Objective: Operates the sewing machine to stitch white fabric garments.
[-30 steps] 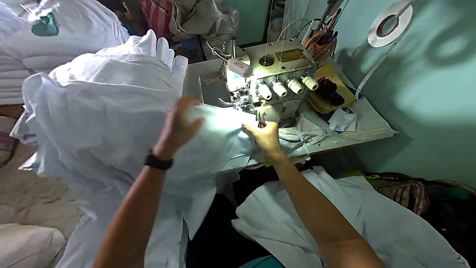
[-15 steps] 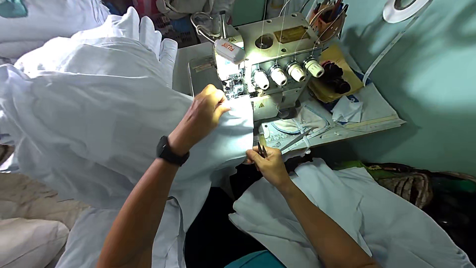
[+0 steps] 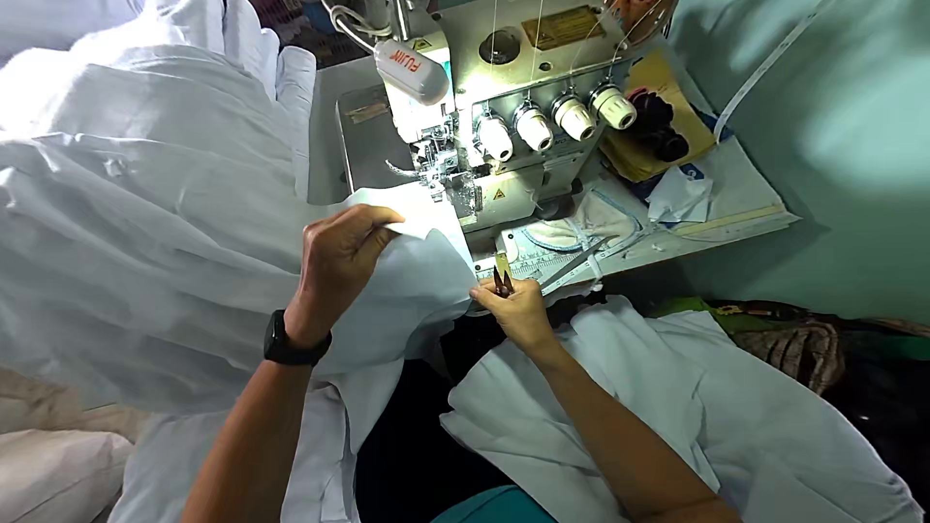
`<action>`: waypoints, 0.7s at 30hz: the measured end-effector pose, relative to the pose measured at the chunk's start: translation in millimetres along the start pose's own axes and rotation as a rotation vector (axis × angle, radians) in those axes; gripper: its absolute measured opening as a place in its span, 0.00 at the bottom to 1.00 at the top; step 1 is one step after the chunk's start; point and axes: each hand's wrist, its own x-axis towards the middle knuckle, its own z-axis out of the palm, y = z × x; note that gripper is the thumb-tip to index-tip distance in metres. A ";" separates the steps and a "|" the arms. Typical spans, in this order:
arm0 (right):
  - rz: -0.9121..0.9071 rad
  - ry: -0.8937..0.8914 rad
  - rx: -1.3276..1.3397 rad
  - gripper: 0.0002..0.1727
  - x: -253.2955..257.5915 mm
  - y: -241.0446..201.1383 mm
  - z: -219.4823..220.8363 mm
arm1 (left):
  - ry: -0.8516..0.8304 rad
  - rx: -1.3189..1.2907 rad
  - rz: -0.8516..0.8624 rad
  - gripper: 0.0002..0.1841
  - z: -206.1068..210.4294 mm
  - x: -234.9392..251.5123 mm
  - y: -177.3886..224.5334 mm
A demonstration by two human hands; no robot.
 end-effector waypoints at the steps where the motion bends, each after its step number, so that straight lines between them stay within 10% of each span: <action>1: 0.032 0.010 0.044 0.07 1.0 -0.3 0.8 | 0.012 -0.022 0.025 0.09 4.5 7.4 -9.6; 14: 0.084 -0.031 0.154 0.13 -32.2 -1.1 5.7 | -0.079 -0.038 -0.250 0.04 16.3 22.0 -13.5; 21: -0.268 -0.081 -0.034 0.06 -52.0 1.1 1.2 | 0.039 0.658 -0.052 0.14 67.7 -9.9 26.2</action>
